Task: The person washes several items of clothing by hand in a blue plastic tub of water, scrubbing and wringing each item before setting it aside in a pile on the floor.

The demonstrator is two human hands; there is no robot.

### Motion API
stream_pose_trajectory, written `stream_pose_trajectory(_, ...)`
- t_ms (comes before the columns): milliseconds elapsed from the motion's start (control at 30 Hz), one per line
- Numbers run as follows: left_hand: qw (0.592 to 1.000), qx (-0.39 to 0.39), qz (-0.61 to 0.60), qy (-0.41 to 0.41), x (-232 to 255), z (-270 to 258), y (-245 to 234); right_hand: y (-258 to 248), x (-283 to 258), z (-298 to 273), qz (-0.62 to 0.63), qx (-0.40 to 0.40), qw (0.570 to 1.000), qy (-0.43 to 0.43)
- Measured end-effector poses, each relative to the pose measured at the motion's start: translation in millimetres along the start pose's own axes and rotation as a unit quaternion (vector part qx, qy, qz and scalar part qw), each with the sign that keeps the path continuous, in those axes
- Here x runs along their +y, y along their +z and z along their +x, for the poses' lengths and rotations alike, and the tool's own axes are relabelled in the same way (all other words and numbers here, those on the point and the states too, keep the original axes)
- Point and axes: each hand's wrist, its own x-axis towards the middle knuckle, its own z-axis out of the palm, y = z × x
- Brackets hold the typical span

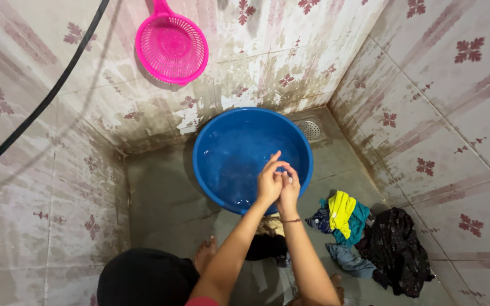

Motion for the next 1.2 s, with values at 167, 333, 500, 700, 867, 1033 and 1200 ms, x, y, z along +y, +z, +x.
stream_pose_trajectory(167,0.988,-0.076,0.053,0.127,19,4,4,-30,36,52,0.306,-0.082,0.92,0.228)
stream_pose_trajectory(333,0.962,-0.134,0.101,0.216,-8,12,7,-26,39,69,0.27,-0.209,0.895,0.287)
stream_pose_trajectory(500,0.894,-0.173,0.195,0.365,-11,17,1,-26,41,85,0.262,-0.257,0.848,0.383)
stream_pose_trajectory(700,0.864,-0.199,0.191,0.422,-14,21,0,-27,66,100,0.411,-0.414,0.693,0.423)
stream_pose_trajectory(867,0.851,-0.235,0.198,0.426,-27,21,0,-30,63,92,0.167,-0.379,0.866,0.282)
stream_pose_trajectory(1033,0.87,-0.255,0.206,0.368,-38,8,-26,-19,41,37,0.157,-0.007,0.946,0.283)
stream_pose_trajectory(1200,0.925,-0.28,0.253,-0.05,-79,-41,-53,-30,41,-20,0.201,-0.049,0.955,0.213)
